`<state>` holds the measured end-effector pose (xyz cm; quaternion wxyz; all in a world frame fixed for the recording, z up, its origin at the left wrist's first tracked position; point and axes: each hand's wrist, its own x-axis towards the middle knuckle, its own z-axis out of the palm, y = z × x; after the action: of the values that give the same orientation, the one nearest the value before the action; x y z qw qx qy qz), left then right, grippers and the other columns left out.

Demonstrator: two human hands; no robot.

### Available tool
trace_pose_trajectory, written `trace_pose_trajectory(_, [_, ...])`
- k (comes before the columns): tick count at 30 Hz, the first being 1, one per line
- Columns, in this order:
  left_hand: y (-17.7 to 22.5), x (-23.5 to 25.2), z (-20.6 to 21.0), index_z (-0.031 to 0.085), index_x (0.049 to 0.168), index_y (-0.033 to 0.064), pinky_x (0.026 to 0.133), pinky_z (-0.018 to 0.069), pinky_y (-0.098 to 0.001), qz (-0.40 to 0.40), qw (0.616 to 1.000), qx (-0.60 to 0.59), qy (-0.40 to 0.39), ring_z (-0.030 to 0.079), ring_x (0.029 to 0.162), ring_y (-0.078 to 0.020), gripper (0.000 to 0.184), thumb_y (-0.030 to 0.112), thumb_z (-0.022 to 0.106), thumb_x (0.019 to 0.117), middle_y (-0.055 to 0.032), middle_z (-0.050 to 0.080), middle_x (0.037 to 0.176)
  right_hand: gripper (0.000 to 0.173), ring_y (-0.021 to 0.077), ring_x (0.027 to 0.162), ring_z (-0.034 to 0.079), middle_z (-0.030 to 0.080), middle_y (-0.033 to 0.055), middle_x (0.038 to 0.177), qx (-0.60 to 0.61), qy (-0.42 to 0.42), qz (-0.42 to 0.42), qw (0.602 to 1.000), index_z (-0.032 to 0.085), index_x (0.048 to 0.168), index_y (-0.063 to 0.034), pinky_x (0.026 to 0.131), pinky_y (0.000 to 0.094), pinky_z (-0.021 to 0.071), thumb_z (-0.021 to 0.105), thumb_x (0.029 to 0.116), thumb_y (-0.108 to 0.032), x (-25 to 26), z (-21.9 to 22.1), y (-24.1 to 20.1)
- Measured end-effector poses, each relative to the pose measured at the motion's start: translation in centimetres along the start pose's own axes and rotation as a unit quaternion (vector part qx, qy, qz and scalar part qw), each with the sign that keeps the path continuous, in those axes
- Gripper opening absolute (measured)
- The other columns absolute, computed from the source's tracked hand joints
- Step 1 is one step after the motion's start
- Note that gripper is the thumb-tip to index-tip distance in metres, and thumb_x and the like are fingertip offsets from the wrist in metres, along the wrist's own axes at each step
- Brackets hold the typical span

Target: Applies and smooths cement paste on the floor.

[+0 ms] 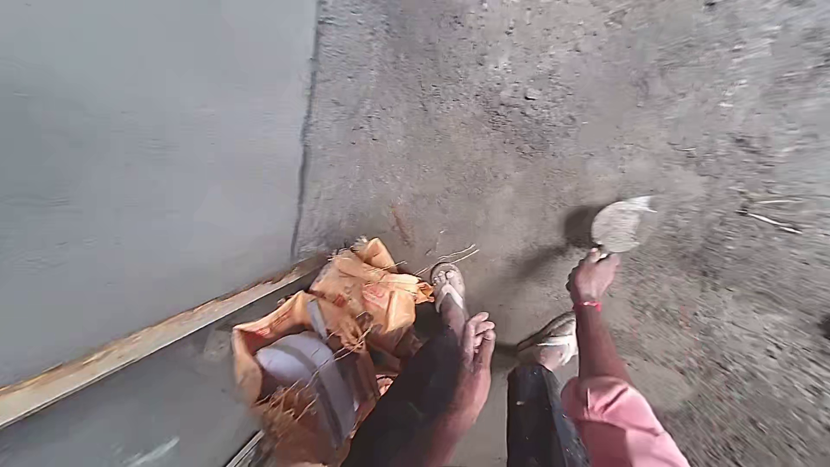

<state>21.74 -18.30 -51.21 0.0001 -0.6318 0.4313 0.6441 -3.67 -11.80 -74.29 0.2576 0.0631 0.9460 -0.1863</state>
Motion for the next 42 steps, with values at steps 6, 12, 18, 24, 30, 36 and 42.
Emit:
trace_pose_trajectory(6, [-0.2, 0.2, 1.4, 0.045, 0.148, 0.0029, 0.106, 0.0527, -0.0384, 0.015, 1.0, 0.014, 0.005, 0.061, 0.125, -0.0221, 0.047, 0.028, 0.049, 0.1076, -0.0143, 0.059, 0.138, 0.057, 0.0386, 0.102, 0.072, 0.073, 0.0186, 0.11, -0.193, -0.323, -0.163, 0.912, 0.044, 0.15, -0.0112, 0.084, 0.0599, 0.0574, 0.039, 0.1053, -0.046, -15.5, 9.8, -7.2])
trace_pose_trajectory(12, [-0.1, 0.0, 1.7, 0.045, 0.148, 0.0016, 0.106, 0.0529, -0.0389, -0.002, 0.999, -0.029, 0.029, 0.061, 0.125, -0.0235, 0.048, 0.027, 0.05, 0.1068, -0.0165, 0.057, 0.14, 0.06, 0.0536, 0.106, 0.065, 0.065, 0.0343, 0.116, -0.068, -0.215, -0.161, 0.961, 0.044, 0.147, -0.0023, 0.088, 0.0742, 0.0494, 0.048, 0.1055, -0.046, -0.5, 4.5, -5.8])
trace_pose_trajectory(18, [0.0, 0.1, 0.9, 0.043, 0.148, 0.0005, 0.106, 0.0526, -0.0391, 0.007, 0.994, -0.089, 0.064, 0.06, 0.127, -0.0238, 0.049, 0.028, 0.048, 0.1073, -0.0167, 0.056, 0.141, 0.067, 0.0299, 0.119, 0.064, 0.059, 0.0241, 0.138, -0.008, -0.014, -0.046, 0.999, 0.03, 0.155, 0.0043, 0.103, 0.0476, 0.0525, 0.045, 0.1044, -0.037, 7.2, -0.9, -4.2])
trace_pose_trajectory(24, [1.0, 0.7, -0.3, 0.042, 0.148, -0.0014, 0.11, 0.0497, -0.0381, 0.006, 0.98, -0.137, 0.147, 0.056, 0.131, -0.0241, 0.051, 0.024, 0.052, 0.1053, -0.0185, 0.052, 0.146, 0.051, 0.0494, 0.088, 0.071, 0.071, 0.0273, 0.096, -0.291, -0.307, -0.289, 0.859, 0.045, 0.145, -0.0048, 0.073, 0.068, 0.0548, 0.04, 0.1066, -0.038, -13.3, 6.3, -8.4])
trace_pose_trajectory(30, [1.1, 2.1, -3.6, 0.039, 0.149, -0.0053, 0.114, 0.0451, -0.0397, 0.045, 0.955, -0.18, 0.233, 0.05, 0.137, -0.0273, 0.051, 0.017, 0.05, 0.1046, -0.0224, 0.046, 0.15, 0.053, 0.043, 0.102, 0.07, 0.07, 0.023, 0.113, -0.312, -0.431, -0.316, 0.785, 0.045, 0.147, -0.0088, 0.081, 0.0636, 0.0563, 0.045, 0.1043, -0.04, -24.2, 18.7, -13.0])
trace_pose_trajectory(36, [1.1, 1.9, -4.6, 0.039, 0.148, -0.0041, 0.113, 0.0459, -0.0397, 0.02, 0.952, -0.194, 0.235, 0.049, 0.138, -0.0268, 0.052, 0.023, 0.049, 0.1055, -0.0207, 0.045, 0.152, 0.058, 0.0474, 0.093, 0.07, 0.07, 0.0256, 0.104, -0.234, -0.36, -0.256, 0.866, 0.039, 0.148, -0.0091, 0.073, 0.0669, 0.0565, 0.054, 0.102, -0.041, -22.7, 18.8, -15.0])
trace_pose_trajectory(42, [2.0, 2.0, -5.4, 0.04, 0.15, -0.0005, 0.112, 0.0451, -0.0391, -0.047, 0.945, -0.234, 0.223, 0.05, 0.137, -0.0234, 0.054, 0.024, 0.05, 0.1034, -0.0177, 0.045, 0.153, 0.059, 0.0428, 0.116, 0.065, 0.063, 0.0278, 0.128, -0.068, -0.106, -0.118, 0.985, 0.041, 0.148, 0.0013, 0.097, 0.0611, 0.0516, 0.043, 0.1077, -0.041, -11.6, 14.6, -17.4])
